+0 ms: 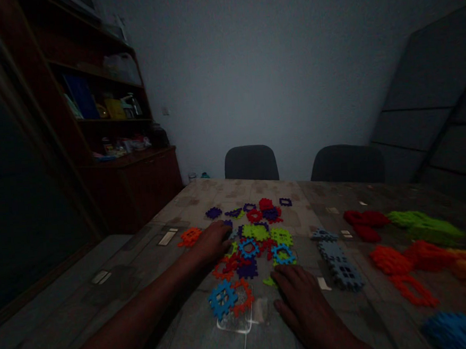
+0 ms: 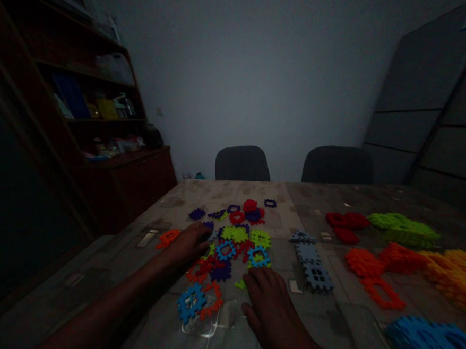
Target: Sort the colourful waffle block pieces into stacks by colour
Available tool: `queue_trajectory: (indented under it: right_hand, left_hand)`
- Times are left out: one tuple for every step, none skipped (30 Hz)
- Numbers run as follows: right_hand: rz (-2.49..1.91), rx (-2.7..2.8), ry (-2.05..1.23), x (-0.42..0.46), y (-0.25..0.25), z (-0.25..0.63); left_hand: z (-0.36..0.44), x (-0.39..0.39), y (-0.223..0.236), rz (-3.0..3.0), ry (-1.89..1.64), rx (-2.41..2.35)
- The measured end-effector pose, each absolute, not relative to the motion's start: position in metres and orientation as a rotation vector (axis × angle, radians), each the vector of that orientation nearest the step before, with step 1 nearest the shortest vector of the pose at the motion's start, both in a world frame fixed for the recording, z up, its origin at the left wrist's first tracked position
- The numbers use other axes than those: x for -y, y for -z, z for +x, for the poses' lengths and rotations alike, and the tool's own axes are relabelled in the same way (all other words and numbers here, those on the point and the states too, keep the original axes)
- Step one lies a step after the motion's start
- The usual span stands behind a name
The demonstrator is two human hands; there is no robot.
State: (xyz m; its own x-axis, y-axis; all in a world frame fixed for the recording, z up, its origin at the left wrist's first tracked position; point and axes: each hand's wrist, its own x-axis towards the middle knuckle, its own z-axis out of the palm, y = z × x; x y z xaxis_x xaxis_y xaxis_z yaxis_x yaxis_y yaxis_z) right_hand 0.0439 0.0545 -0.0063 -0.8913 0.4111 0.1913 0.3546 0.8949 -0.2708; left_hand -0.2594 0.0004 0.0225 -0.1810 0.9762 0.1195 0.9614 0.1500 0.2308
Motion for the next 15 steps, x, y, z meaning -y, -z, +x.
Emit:
queue_trajectory:
  right_hand:
    - [-0.550,2.806,-0.334,-0.054,0.007,0.045]
    - [-0.516,2.793,-0.342,-0.053,0.006,0.046]
    - [-0.481,2.781,-0.360,-0.052,0.005,0.047]
    - [-0.450,2.768,-0.384,-0.050,0.004,0.049]
    - [-0.429,2.755,-0.411,-0.049,0.003,0.049]
    - [-0.412,2.747,-0.439,-0.047,0.001,0.050]
    - [-0.408,2.740,-0.465,-0.046,0.000,0.050]
    - [-0.413,2.733,-0.486,-0.044,-0.001,0.049]
    - [-0.420,2.726,-0.503,-0.044,-0.002,0.049]
    - [-0.423,2.721,-0.515,-0.043,-0.002,0.048]
    - [-0.421,2.716,-0.522,-0.043,-0.002,0.047]
    - [-0.412,2.712,-0.526,-0.043,-0.002,0.047]
    - [-0.402,2.709,-0.528,-0.043,-0.002,0.047]
    - [-0.395,2.708,-0.528,-0.043,-0.002,0.047]
    - [-0.391,2.710,-0.527,-0.044,-0.002,0.047]
  left_hand:
    - [-0.262,0.001,-0.021,1.965,-0.383,-2.346]
    - [-0.264,0.003,-0.019,1.965,-0.378,-2.349]
    - [-0.266,0.005,-0.018,1.968,-0.378,-2.347]
    - [-0.268,0.006,-0.017,1.975,-0.381,-2.339]
    - [-0.270,0.007,-0.016,1.983,-0.383,-2.328]
    - [-0.271,0.007,-0.015,1.988,-0.383,-2.318]
    - [-0.272,0.006,-0.014,1.990,-0.382,-2.313]
    - [-0.274,0.005,-0.014,1.989,-0.384,-2.313]
    - [-0.275,0.003,-0.013,1.986,-0.389,-2.316]
    - [-0.277,0.001,-0.013,1.984,-0.394,-2.317]
    - [-0.279,-0.002,-0.013,1.983,-0.397,-2.315]
    - [-0.281,-0.004,-0.013,1.983,-0.397,-2.312]
    - [-0.282,-0.007,-0.014,1.981,-0.390,-2.309]
    - [-0.284,-0.009,-0.014,1.977,-0.376,-2.308]
    - [-0.285,-0.011,-0.015,1.968,-0.358,-2.314]
